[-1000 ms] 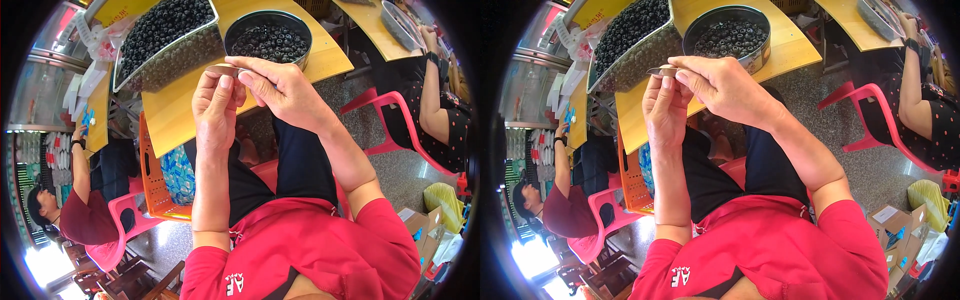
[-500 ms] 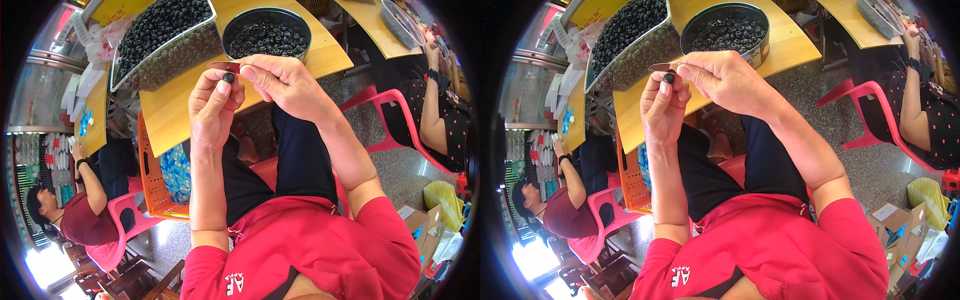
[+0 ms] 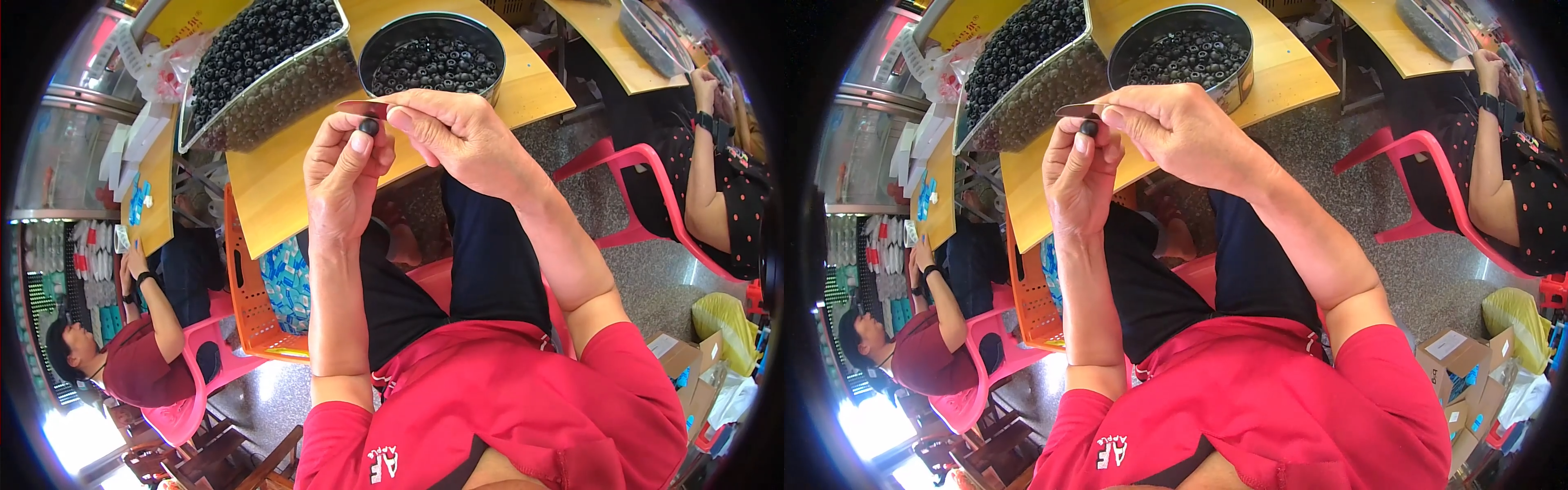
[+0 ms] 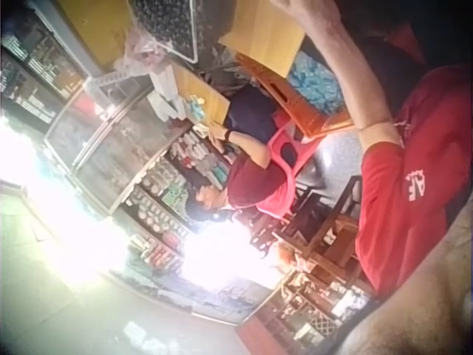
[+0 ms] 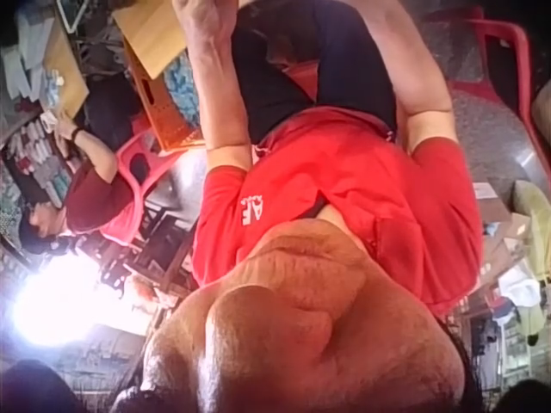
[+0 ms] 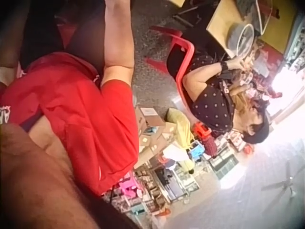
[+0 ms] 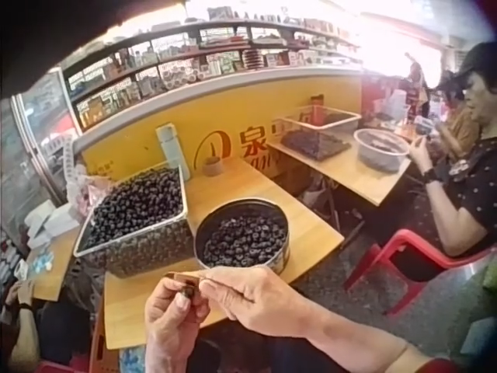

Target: Peel and process small black seeds using a small knife.

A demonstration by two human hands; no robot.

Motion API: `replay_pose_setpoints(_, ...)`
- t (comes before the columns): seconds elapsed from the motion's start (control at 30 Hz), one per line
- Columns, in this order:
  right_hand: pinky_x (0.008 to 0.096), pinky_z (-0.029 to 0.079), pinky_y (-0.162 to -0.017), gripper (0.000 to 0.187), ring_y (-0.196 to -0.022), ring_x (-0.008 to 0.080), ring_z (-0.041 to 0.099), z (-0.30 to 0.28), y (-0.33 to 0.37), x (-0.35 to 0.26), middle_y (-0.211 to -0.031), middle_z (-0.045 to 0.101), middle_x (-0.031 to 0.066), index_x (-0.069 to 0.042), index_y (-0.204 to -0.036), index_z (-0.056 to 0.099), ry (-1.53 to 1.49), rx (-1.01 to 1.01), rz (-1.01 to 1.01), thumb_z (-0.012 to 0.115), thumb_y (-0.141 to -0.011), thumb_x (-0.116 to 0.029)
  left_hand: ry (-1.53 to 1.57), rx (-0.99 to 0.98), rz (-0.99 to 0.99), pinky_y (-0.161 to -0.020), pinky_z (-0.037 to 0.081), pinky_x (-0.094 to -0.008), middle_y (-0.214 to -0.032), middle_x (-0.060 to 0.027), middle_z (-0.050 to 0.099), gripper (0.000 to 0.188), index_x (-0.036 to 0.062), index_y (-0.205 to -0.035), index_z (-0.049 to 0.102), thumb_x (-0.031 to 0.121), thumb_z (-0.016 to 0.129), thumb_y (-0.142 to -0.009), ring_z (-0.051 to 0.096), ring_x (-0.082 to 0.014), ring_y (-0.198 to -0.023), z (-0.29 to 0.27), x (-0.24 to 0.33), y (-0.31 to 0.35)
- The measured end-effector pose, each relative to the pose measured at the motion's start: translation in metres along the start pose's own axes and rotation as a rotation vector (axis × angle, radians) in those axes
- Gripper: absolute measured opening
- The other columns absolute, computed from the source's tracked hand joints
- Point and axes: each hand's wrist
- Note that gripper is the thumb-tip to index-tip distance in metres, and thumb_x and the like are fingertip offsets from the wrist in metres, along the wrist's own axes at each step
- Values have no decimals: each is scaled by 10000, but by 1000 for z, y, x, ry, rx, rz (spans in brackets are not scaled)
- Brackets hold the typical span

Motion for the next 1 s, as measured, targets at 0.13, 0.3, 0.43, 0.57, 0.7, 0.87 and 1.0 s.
replay_pose_setpoints(0.13,177,361,-492,288,-573,14,445,3,-2,6,-668,517,-47,-1,-1211,622,-22,9,-22,546,-987,-165,63,-21,7,-703,473,-268,-933,-69,617,165,25,-1084,587,95,602,-936,563,-147,-806,-2,-4,1)
replay_pose_setpoints(0.3,163,337,-469,317,-586,-5,452,4,-4,4,-704,543,-46,8,-1195,621,-186,58,-23,582,-973,-215,91,-2,-4,-709,478,-266,-945,-71,620,178,23,-1104,586,100,592,-944,565,-141,-796,7,-5,-3)
replay_pose_setpoints(0.43,157,316,-455,328,-574,-15,438,9,-6,7,-681,527,-54,6,-1180,629,-168,106,0,599,-965,-239,-4,4,4,-716,481,-251,-941,-56,628,188,20,-1124,581,98,580,-953,575,-117,-802,9,-7,-2)
replay_pose_setpoints(0.57,157,297,-448,312,-551,-20,415,8,-5,5,-648,502,-63,0,-1163,637,-262,71,68,591,-968,-238,-50,27,6,-721,480,-242,-938,-47,630,190,18,-1129,578,97,576,-957,584,-106,-824,14,-7,-2)
replay_pose_setpoints(0.7,158,296,-450,303,-543,-19,408,6,-4,-1,-631,493,-60,0,-1150,643,-283,50,77,557,-984,-238,-49,13,11,-718,471,-234,-950,-47,632,183,18,-1127,580,93,570,-960,580,-104,-822,14,-7,-2)
replay_pose_setpoints(0.87,171,328,-467,313,-547,-5,425,0,-2,-1,-635,502,-53,13,-1185,629,-149,71,-11,539,-986,-212,-19,49,31,-702,456,-227,-966,-37,628,186,24,-1134,573,98,571,-962,566,-90,-817,19,-6,-2)
replay_pose_setpoints(1.0,184,374,-493,326,-569,10,463,-1,-2,4,-681,559,-35,23,-1213,618,73,74,-156,552,-973,-187,-75,110,51,-684,439,-220,-969,-24,621,187,43,-1140,554,107,569,-965,542,-70,-801,17,-5,-3)
Point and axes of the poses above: each hand's wrist, its own y-axis away from the middle knuckle, its own z-axis out of the palm, x = y × z
